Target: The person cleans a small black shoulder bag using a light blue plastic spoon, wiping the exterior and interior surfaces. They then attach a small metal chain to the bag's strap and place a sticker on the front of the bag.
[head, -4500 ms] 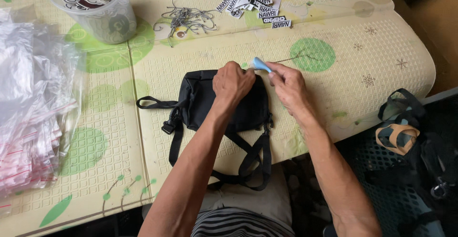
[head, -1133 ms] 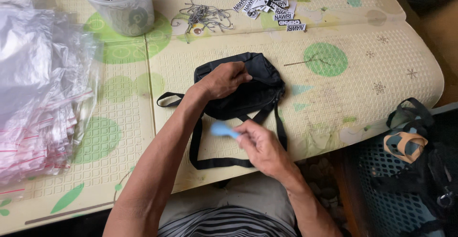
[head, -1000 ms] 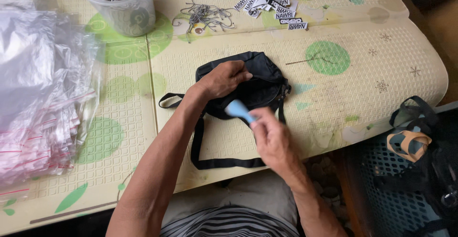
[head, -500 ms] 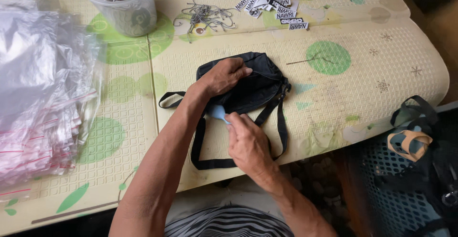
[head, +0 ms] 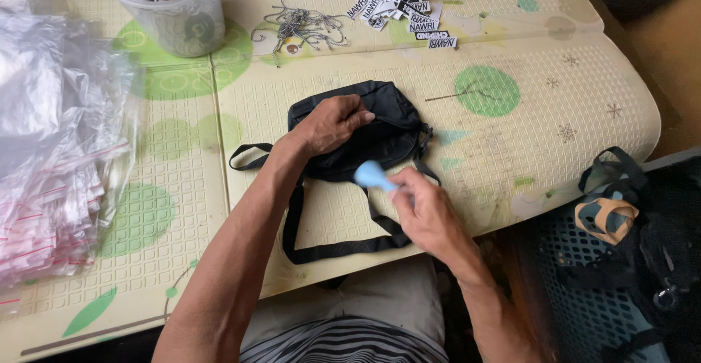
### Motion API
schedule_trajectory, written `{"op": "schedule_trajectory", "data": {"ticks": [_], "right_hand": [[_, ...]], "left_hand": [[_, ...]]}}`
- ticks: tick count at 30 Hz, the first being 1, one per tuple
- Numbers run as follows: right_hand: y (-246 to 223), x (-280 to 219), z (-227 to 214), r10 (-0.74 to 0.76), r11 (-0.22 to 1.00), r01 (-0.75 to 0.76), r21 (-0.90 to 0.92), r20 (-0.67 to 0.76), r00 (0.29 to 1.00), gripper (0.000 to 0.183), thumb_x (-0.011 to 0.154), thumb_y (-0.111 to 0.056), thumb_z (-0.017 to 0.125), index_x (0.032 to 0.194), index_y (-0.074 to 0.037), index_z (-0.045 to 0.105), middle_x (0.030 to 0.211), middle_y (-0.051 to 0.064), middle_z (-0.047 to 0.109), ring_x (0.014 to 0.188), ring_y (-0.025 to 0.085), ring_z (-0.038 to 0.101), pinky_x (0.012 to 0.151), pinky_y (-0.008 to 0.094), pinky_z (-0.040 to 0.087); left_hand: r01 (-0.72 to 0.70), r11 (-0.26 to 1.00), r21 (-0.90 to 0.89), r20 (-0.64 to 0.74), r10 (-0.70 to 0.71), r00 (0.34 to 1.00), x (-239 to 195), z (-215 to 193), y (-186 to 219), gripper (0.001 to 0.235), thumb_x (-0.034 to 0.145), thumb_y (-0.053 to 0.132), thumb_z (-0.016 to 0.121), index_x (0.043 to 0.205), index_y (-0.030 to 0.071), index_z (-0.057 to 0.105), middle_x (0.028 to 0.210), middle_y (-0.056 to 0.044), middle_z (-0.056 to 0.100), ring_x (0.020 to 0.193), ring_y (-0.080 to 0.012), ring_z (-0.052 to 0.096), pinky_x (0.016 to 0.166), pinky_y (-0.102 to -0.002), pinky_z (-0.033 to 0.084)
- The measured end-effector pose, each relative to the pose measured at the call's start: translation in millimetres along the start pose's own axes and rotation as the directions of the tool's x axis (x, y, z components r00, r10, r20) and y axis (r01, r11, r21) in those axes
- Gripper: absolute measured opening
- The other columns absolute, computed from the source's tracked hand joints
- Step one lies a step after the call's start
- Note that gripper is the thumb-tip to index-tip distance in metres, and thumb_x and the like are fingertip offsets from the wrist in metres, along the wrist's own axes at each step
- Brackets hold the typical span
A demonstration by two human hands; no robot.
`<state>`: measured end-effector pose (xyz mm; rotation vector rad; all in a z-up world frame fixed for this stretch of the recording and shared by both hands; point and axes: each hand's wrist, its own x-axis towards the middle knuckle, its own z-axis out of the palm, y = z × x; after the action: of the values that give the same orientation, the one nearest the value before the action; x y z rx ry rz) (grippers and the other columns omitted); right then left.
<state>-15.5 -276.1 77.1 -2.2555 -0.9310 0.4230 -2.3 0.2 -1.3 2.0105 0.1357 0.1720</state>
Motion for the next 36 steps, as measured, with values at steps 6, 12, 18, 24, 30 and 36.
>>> {"op": "schedule_trajectory", "data": {"ticks": [6, 12, 18, 24, 30, 36], "right_hand": [[8, 17, -3, 0.022, 0.992, -0.045, -0.114, -0.198, 0.980, 0.025, 0.102, -0.016, 0.046, 0.123, -0.010, 0.059, 0.094, 0.028, 0.071, 0.089, 0.048, 0.070, 0.076, 0.058, 0.054], [-43, 5, 51, 0.034, 0.999, -0.033, 0.023, -0.067, 0.997, 0.024, 0.105, -0.009, 0.042, 0.122, -0.005, 0.059, 0.088, 0.024, 0.070, 0.081, 0.042, 0.072, 0.068, 0.050, 0.057], [-7, 5, 72, -0.217, 0.972, 0.208, -0.108, -0.083, 0.973, 0.023, 0.105, -0.018, 0.046, 0.123, -0.012, 0.059, 0.096, 0.020, 0.068, 0.086, 0.044, 0.071, 0.069, 0.053, 0.058], [42, 12, -20, -0.054, 0.918, -0.111, -0.380, -0.399, 0.915, 0.021, 0.106, -0.005, 0.050, 0.123, -0.007, 0.061, 0.095, 0.017, 0.067, 0.079, 0.033, 0.070, 0.067, 0.043, 0.058], [34, 4, -17, -0.141, 0.988, 0.092, -0.126, -0.465, 0.874, 0.019, 0.106, -0.004, 0.050, 0.120, -0.003, 0.062, 0.096, 0.021, 0.069, 0.082, 0.038, 0.069, 0.072, 0.047, 0.055], [14, -14, 7, -0.043, 0.998, 0.040, 0.049, 0.072, 0.996, 0.020, 0.097, -0.022, 0.055, 0.110, -0.017, 0.069, 0.080, 0.017, 0.072, 0.078, 0.036, 0.074, 0.065, 0.046, 0.056]], "left_hand": [[-0.031, 0.999, -0.044, -0.005, 0.031, 1.000, 0, -3, 3, 0.029, 0.106, 0.033, 0.059, 0.098, 0.008, 0.068, 0.081, -0.017, 0.068, 0.082, -0.0362, 0.067, 0.077, -0.049, 0.053], [-0.039, 0.998, -0.048, -0.012, 0.039, 0.999, 1, 0, 3, 0.028, 0.106, 0.032, 0.059, 0.098, 0.007, 0.068, 0.081, -0.018, 0.067, 0.081, -0.0378, 0.066, 0.076, -0.051, 0.052], [-0.035, 0.999, -0.033, -0.015, 0.034, 0.999, -2, -2, 4, 0.029, 0.106, 0.033, 0.059, 0.096, 0.008, 0.069, 0.081, -0.018, 0.068, 0.081, -0.0371, 0.068, 0.076, -0.049, 0.053], [-0.012, 0.999, -0.035, -0.010, 0.011, 1.000, -3, -1, 1, 0.031, 0.104, 0.036, 0.061, 0.093, 0.008, 0.069, 0.080, -0.017, 0.068, 0.081, -0.0350, 0.068, 0.078, -0.048, 0.053], [-0.028, 0.999, -0.045, -0.020, 0.027, 0.999, -3, 1, 1, 0.030, 0.103, 0.036, 0.063, 0.090, 0.009, 0.069, 0.076, -0.016, 0.067, 0.078, -0.0352, 0.067, 0.077, -0.047, 0.053], [-0.021, 0.999, -0.034, -0.012, 0.021, 1.000, -6, 1, 2, 0.031, 0.105, 0.036, 0.061, 0.092, 0.008, 0.068, 0.076, -0.018, 0.065, 0.077, -0.0351, 0.065, 0.076, -0.047, 0.052]]}}
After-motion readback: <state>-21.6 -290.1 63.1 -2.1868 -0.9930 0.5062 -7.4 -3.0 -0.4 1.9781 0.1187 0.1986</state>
